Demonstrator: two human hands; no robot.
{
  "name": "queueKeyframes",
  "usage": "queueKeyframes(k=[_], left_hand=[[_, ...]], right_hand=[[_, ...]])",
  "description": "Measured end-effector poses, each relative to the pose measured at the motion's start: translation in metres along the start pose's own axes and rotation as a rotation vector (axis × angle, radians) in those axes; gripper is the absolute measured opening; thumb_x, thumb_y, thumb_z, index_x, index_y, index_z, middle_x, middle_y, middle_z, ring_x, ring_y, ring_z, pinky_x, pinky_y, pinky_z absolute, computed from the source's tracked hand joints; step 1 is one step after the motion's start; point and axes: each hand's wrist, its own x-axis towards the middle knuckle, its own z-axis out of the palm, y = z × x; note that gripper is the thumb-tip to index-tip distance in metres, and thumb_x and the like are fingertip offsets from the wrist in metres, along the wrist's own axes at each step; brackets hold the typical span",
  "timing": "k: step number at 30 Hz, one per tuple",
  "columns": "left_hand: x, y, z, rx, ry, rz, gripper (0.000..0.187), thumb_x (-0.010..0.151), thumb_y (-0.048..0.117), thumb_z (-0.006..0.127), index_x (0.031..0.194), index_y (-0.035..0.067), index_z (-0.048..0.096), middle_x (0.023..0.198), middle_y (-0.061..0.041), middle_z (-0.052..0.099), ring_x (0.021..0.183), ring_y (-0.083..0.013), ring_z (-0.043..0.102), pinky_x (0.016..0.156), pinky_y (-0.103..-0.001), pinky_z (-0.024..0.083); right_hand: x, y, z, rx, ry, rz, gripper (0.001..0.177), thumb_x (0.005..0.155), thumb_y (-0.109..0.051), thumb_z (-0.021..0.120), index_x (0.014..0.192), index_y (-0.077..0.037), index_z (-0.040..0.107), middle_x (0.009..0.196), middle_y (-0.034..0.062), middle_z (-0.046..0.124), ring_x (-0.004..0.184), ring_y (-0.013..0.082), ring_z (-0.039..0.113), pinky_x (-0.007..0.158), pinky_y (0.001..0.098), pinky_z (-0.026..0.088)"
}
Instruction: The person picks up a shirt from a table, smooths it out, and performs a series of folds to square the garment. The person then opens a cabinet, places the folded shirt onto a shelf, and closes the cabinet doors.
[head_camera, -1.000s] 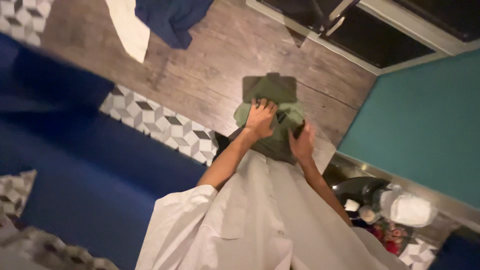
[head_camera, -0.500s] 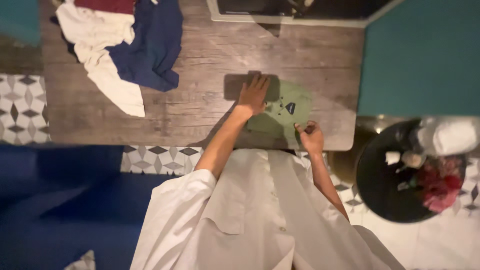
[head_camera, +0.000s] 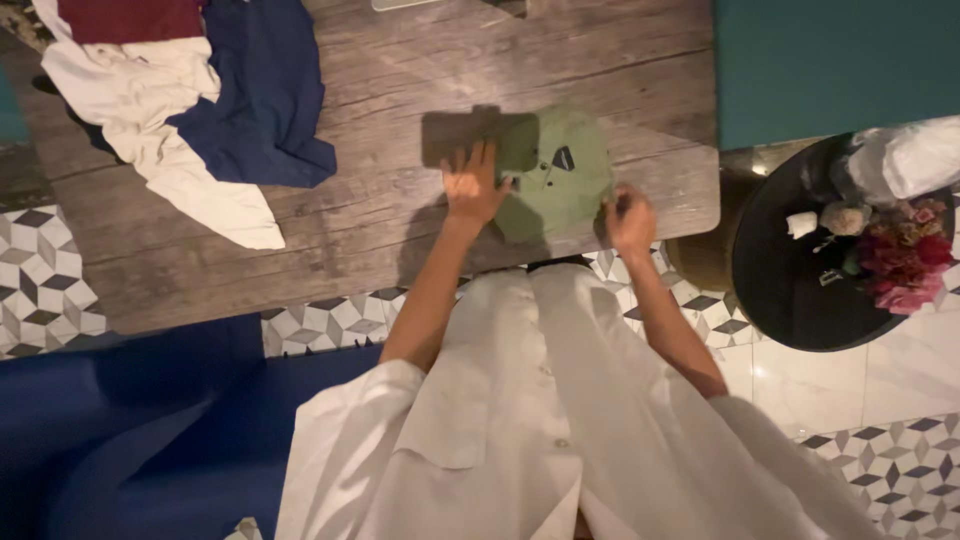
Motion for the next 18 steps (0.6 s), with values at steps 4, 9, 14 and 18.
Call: queueKeyframes(k=[4,9,14,18], left_hand=[[-0.039,0.005,-0.003,0.003,0.132,-0.177,0.078,0.078,0.051,0.081,0.134,0.003,0.055,0.135,-0.017,0.057,0.125,-0.0389,0.056,0.111,-0.062,0.036],[-0.060,0.036,-0.010,-0.177,-0.059,-0.370,0.073,0.083,0.055,0.075,0.131,0.001,0.059,0.128,-0.025,0.062,0.113,-0.0436,0.065,0.101,-0.062,0.045],[-0.053,0.042,-0.003,-0.320,-0.250,-0.498,0.050,0.098,0.049,0.062,0.134,0.014,0.063,0.129,-0.019,0.073,0.120,-0.0388,0.069,0.103,-0.049,0.053],[-0.032,0.033,0.024,-0.323,0.410,-0.243,0.054,0.088,0.032,0.074,0.129,0.000,0.057,0.129,-0.025,0.059,0.115,-0.0428,0.061,0.089,-0.052,0.054]], right_hand=[[0.068,-0.017,0.008,0.008,-0.071,-0.118,0.017,0.096,-0.020,0.072,0.107,-0.007,0.070,0.101,0.0200,0.072,0.091,0.0387,0.071,0.081,0.0468,0.056],[0.135,-0.101,-0.005,-0.172,-0.157,-0.144,0.019,0.100,-0.020,0.070,0.118,-0.015,0.073,0.112,0.0187,0.070,0.104,0.0433,0.066,0.086,0.0520,0.053],[0.144,-0.132,-0.017,-0.073,-0.061,-0.181,0.036,0.087,-0.016,0.074,0.121,-0.008,0.065,0.123,0.0232,0.061,0.108,0.0422,0.062,0.083,0.0510,0.051],[0.140,-0.092,-0.002,-0.008,-0.205,-0.310,0.037,0.093,-0.018,0.078,0.126,-0.010,0.066,0.126,0.0203,0.064,0.118,0.0408,0.058,0.101,0.0479,0.049]])
